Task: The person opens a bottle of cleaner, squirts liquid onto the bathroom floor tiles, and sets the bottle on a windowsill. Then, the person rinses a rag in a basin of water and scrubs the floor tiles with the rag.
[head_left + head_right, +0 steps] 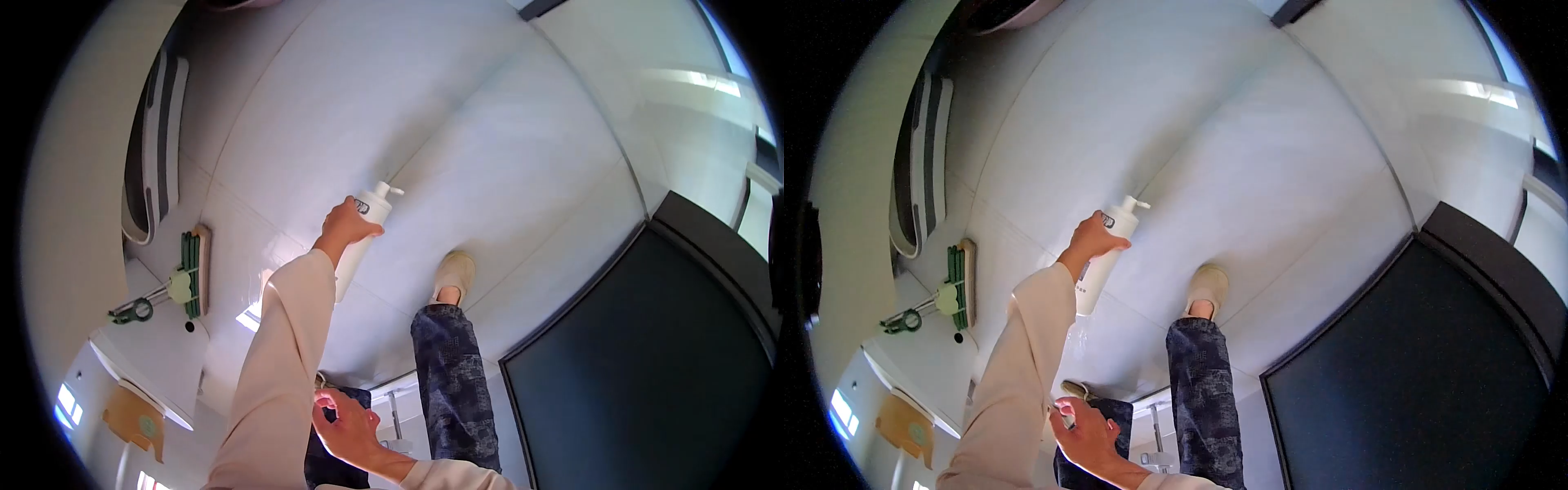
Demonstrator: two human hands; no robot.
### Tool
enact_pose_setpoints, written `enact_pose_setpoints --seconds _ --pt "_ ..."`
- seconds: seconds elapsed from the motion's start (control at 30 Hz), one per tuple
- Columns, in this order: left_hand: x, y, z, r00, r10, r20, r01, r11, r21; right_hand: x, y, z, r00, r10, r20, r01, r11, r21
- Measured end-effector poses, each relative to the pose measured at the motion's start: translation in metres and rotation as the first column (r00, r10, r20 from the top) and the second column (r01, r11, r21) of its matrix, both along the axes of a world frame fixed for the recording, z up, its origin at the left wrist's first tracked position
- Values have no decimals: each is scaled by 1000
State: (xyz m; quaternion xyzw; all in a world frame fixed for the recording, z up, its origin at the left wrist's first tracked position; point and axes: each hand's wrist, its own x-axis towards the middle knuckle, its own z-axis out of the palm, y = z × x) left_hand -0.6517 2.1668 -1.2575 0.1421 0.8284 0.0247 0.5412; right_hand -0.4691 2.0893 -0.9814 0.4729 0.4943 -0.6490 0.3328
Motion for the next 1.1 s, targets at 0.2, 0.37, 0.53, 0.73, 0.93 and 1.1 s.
enact_pose_setpoints --seconds 0.2,0.37,0.53,0.73,0.93,1.1 --pt "31 -125 -40 999 34 25 -32 998 -46 28 -96 -49 999 -14 34 13 1000 25" --pt "38 -174 -46 998 57 35 -56 998 -12 22 -131 -52 994 81 80 -85 995 47" --pt "43 -195 -47 986 162 39 -162 987 10 29 -152 -53 982 166 94 -173 983 61" --pt "58 -244 -67 969 243 47 -244 970 17 41 -192 -72 978 192 78 -200 974 104" --pt "91 -362 -78 945 324 37 -325 946 8 50 -265 -85 955 273 112 -282 956 74" --pt "113 -464 -74 902 426 67 -420 903 -96 63 -337 -91 936 338 97 -348 930 118"
